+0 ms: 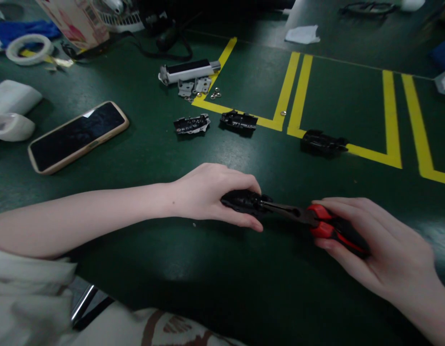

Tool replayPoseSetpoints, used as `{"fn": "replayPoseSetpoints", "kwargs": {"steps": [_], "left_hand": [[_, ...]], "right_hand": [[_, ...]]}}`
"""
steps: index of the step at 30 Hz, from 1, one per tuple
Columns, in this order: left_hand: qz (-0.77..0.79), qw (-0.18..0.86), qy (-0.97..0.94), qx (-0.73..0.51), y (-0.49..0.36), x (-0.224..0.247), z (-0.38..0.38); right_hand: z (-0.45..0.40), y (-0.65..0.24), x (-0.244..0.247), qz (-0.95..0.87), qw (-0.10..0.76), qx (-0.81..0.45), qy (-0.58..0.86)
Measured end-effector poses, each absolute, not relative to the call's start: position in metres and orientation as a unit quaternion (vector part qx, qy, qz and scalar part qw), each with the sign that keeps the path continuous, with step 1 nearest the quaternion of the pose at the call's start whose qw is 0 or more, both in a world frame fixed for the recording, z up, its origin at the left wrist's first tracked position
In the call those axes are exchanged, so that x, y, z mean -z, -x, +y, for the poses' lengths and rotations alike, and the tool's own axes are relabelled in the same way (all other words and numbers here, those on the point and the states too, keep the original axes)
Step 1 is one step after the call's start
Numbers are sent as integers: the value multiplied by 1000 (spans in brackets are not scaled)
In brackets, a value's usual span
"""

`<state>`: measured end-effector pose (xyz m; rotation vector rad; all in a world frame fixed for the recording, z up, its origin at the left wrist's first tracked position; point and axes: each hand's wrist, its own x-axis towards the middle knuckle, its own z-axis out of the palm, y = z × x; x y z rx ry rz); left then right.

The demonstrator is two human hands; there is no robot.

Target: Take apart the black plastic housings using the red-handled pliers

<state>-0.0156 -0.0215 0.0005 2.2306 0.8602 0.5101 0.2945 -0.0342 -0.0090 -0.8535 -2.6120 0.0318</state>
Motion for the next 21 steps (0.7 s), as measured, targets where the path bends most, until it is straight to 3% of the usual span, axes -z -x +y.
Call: {"fn": "replayPoseSetpoints", "kwargs": {"steps": [8,21], "left_hand": [[320,344,-864,-181,15,-1,-21],[329,330,-866,-180,14,-1,-22]], "right_hand": [[-30,-296,9,-948,180,57,254],[-30,-298,12,-944,178,21,277]]}}
